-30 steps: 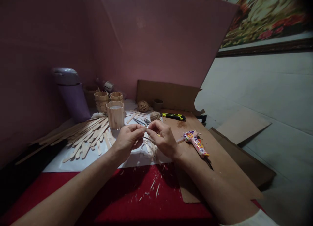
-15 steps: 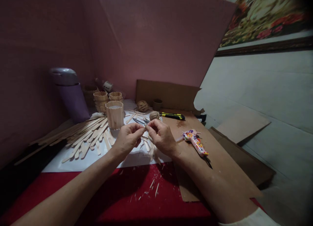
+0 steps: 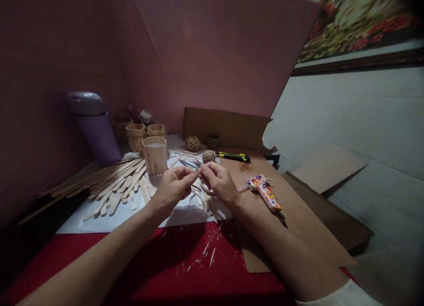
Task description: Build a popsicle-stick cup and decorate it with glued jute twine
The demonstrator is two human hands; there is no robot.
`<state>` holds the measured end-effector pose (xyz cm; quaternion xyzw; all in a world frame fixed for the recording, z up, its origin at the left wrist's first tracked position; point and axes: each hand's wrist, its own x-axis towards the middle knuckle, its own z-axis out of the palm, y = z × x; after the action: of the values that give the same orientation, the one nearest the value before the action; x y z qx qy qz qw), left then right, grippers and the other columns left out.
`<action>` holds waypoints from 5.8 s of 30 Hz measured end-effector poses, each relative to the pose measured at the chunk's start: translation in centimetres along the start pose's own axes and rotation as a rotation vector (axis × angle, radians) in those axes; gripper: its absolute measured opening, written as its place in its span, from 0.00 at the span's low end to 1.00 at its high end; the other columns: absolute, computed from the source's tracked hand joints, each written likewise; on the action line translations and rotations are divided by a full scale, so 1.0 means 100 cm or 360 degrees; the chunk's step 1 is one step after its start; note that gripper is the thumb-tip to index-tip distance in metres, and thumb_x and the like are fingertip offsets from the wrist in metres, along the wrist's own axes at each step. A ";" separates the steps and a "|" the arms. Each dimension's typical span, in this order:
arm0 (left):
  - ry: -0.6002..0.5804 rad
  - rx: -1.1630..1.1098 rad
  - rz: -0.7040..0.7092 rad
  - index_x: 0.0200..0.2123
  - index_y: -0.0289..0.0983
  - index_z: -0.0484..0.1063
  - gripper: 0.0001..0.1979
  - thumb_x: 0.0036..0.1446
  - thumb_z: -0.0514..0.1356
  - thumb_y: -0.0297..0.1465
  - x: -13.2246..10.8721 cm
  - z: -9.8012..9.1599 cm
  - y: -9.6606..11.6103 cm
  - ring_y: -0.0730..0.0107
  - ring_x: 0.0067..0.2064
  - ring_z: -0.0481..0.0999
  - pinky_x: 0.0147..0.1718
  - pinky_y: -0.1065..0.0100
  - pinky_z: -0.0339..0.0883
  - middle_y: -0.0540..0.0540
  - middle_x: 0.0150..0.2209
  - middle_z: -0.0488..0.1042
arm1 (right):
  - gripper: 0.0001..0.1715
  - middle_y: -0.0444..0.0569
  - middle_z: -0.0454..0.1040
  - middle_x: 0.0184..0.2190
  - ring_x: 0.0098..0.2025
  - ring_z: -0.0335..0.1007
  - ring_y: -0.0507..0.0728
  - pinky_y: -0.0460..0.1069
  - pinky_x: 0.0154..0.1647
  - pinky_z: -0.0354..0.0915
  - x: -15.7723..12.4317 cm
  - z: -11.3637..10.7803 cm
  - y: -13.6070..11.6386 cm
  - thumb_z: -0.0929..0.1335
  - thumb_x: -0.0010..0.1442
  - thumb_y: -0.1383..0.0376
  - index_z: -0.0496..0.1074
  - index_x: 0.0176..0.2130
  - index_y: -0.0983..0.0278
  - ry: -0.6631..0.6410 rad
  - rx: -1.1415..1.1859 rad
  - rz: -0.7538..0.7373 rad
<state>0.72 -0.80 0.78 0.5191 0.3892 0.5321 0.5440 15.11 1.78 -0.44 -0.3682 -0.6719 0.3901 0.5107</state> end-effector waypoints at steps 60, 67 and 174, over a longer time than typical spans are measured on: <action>0.0129 -0.0231 0.0109 0.23 0.33 0.70 0.14 0.41 0.70 0.36 -0.001 0.007 -0.009 0.84 0.13 0.56 0.13 0.77 0.44 0.56 0.13 0.63 | 0.06 0.46 0.69 0.29 0.34 0.65 0.55 0.49 0.35 0.60 -0.016 0.017 -0.001 0.64 0.59 0.66 0.66 0.30 0.62 0.0425 -0.0439 -0.0296; 0.0170 -0.0279 0.0177 0.24 0.33 0.71 0.13 0.41 0.70 0.34 -0.003 0.010 -0.007 0.84 0.14 0.57 0.12 0.77 0.45 0.55 0.15 0.64 | 0.05 0.45 0.69 0.27 0.32 0.65 0.54 0.49 0.34 0.61 -0.016 0.021 -0.001 0.65 0.58 0.65 0.68 0.30 0.63 0.0429 -0.0200 -0.0127; 0.0088 -0.0189 -0.0058 0.19 0.33 0.68 0.14 0.38 0.69 0.35 0.002 -0.001 -0.008 0.83 0.13 0.54 0.13 0.76 0.41 0.56 0.12 0.59 | 0.09 0.40 0.65 0.19 0.22 0.60 0.51 0.45 0.23 0.57 -0.004 0.003 0.004 0.65 0.58 0.66 0.64 0.26 0.62 0.0002 -0.0295 -0.0128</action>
<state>0.81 -0.53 -0.01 0.4639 0.3811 0.5583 0.5725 14.90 1.57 -0.99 -0.3869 -0.7189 0.3052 0.4901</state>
